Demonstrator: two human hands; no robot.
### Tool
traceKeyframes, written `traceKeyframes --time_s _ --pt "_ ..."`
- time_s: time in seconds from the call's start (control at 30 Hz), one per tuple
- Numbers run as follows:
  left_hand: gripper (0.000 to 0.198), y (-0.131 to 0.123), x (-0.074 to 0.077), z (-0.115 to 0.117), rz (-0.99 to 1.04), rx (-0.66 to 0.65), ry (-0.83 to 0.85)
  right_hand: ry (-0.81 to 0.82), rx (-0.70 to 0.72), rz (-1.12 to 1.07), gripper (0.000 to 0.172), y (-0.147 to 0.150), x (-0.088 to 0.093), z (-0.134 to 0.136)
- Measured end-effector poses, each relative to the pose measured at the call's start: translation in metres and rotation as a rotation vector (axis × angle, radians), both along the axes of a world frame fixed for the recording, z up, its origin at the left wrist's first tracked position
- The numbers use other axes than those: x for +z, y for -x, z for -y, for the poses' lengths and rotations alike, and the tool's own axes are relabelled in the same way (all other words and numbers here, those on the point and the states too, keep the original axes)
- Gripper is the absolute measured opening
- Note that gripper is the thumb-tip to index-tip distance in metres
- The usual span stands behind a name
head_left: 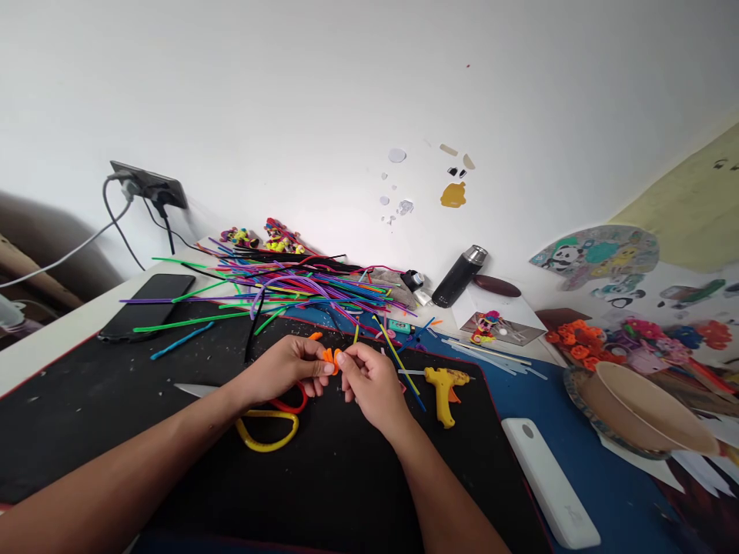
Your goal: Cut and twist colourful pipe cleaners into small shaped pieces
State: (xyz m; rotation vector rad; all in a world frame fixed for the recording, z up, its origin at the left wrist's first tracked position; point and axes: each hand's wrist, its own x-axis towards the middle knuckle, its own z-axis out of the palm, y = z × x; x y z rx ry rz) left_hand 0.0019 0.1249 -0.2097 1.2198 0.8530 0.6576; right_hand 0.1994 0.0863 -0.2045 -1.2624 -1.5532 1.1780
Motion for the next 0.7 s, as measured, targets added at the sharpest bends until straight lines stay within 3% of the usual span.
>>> traceKeyframes --time_s 0.37,0.7 --pt "0.039 -0.007 0.001 0.009 0.051 -0.055 0.033 0.158 0.063 -0.142 0.044 0.000 -0.007 -0.004" --pt "0.042 -0.005 -0.003 0.014 0.242 -0.121 0.298 0.210 0.148 -0.363 0.037 0.003 -0.004 0.000"
